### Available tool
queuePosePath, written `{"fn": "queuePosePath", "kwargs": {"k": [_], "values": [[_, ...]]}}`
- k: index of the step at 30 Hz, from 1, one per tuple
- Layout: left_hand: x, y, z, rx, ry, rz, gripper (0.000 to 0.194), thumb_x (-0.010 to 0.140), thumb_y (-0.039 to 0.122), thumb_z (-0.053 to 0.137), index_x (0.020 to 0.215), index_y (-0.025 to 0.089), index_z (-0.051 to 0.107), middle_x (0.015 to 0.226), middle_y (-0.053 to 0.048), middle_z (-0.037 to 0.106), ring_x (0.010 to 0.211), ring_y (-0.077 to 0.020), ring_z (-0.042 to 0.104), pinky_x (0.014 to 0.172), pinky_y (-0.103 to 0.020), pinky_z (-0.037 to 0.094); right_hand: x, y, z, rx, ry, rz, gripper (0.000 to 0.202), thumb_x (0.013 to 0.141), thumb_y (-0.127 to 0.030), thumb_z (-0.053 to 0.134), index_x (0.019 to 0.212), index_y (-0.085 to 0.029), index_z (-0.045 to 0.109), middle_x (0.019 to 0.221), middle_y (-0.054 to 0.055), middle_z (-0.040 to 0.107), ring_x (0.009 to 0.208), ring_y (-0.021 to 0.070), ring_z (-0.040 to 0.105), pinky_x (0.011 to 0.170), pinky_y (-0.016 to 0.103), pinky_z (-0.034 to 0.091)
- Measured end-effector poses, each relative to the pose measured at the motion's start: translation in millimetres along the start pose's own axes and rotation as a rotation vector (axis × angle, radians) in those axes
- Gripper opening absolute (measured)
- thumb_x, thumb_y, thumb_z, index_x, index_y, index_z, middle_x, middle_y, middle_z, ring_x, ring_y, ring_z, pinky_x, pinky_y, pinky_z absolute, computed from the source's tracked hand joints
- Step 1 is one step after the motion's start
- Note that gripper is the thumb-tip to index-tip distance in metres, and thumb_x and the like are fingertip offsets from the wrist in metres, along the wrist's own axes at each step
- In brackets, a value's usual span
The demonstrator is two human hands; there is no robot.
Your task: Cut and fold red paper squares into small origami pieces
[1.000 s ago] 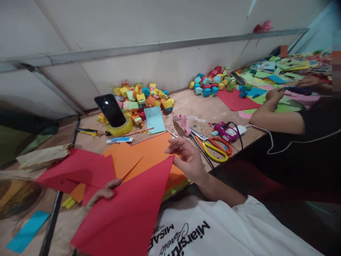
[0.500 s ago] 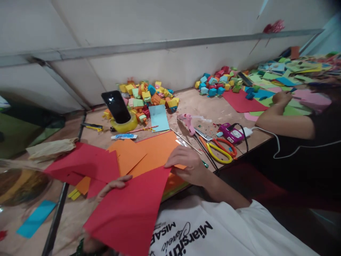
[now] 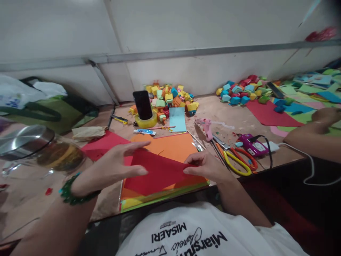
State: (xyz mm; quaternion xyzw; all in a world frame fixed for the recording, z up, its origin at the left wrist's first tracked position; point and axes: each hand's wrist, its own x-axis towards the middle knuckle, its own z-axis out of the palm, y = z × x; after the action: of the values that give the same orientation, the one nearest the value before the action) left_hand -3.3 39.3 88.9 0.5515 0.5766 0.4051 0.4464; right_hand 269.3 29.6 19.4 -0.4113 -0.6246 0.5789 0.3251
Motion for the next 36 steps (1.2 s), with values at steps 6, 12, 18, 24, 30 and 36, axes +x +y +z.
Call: {"fn": "queuePosePath", "kwargs": {"k": [6,12,18,24,30,36], "values": [[17,5,24.3,0.389,-0.510,0.137,0.012,0.063,0.033,0.077,0.062,0.021,0.075,0.059,-0.002,0.068,0.054,-0.0136,0.056,0.049,-0.018,0.040,-3,-1,1,0.034,0.082,-0.032,0.022,0.064,-0.036,0.080,0.073,-0.018,0.072,0.067,0.002,0.067,0.062,0.0133,0.059,0.059,0.026,0.049],[24,-9,40.9,0.192,-0.417,0.139,0.026,0.069,0.040,0.071,0.059,0.017,0.069,0.052,0.001,0.059,0.048,-0.0097,0.045,0.044,-0.019,0.033,8,15,6,0.420,0.468,-0.153,0.064,0.050,-0.052,0.086,0.103,-0.022,0.066,0.086,0.004,0.071,0.079,0.0196,0.067,0.068,0.031,0.056],[22,-27,58.3,0.051,-0.314,0.096,0.026,0.064,0.041,0.074,0.060,0.016,0.068,0.056,0.000,0.061,0.052,-0.0104,0.050,0.049,-0.020,0.037,20,18,20,0.435,0.533,-0.081,0.061,0.049,-0.041,0.090,0.100,-0.021,0.064,0.094,0.006,0.073,0.088,0.0235,0.069,0.081,0.039,0.057],[23,-32,58.1,0.006,-0.313,0.072,0.023,0.065,0.039,0.074,0.063,0.016,0.073,0.064,-0.003,0.069,0.060,-0.0141,0.058,0.056,-0.022,0.044,22,22,22,0.394,0.584,-0.095,0.055,0.050,-0.041,0.089,0.094,-0.021,0.063,0.088,0.004,0.074,0.082,0.0231,0.070,0.076,0.038,0.059],[25,-36,57.4,-0.029,-0.303,0.064,0.023,0.065,0.039,0.074,0.062,0.017,0.073,0.066,-0.004,0.071,0.062,-0.0146,0.059,0.059,-0.022,0.045,22,23,27,0.384,0.604,-0.068,0.055,0.051,-0.042,0.089,0.094,-0.020,0.063,0.083,0.004,0.075,0.076,0.0227,0.070,0.070,0.037,0.061],[24,-34,57.4,0.024,-0.279,0.043,0.031,0.065,0.046,0.072,0.060,0.015,0.069,0.060,-0.002,0.065,0.057,-0.0126,0.053,0.054,-0.023,0.041,23,24,29,0.420,0.617,-0.074,0.055,0.048,-0.041,0.089,0.092,-0.019,0.063,0.080,0.003,0.075,0.072,0.0214,0.071,0.067,0.034,0.061]]}}
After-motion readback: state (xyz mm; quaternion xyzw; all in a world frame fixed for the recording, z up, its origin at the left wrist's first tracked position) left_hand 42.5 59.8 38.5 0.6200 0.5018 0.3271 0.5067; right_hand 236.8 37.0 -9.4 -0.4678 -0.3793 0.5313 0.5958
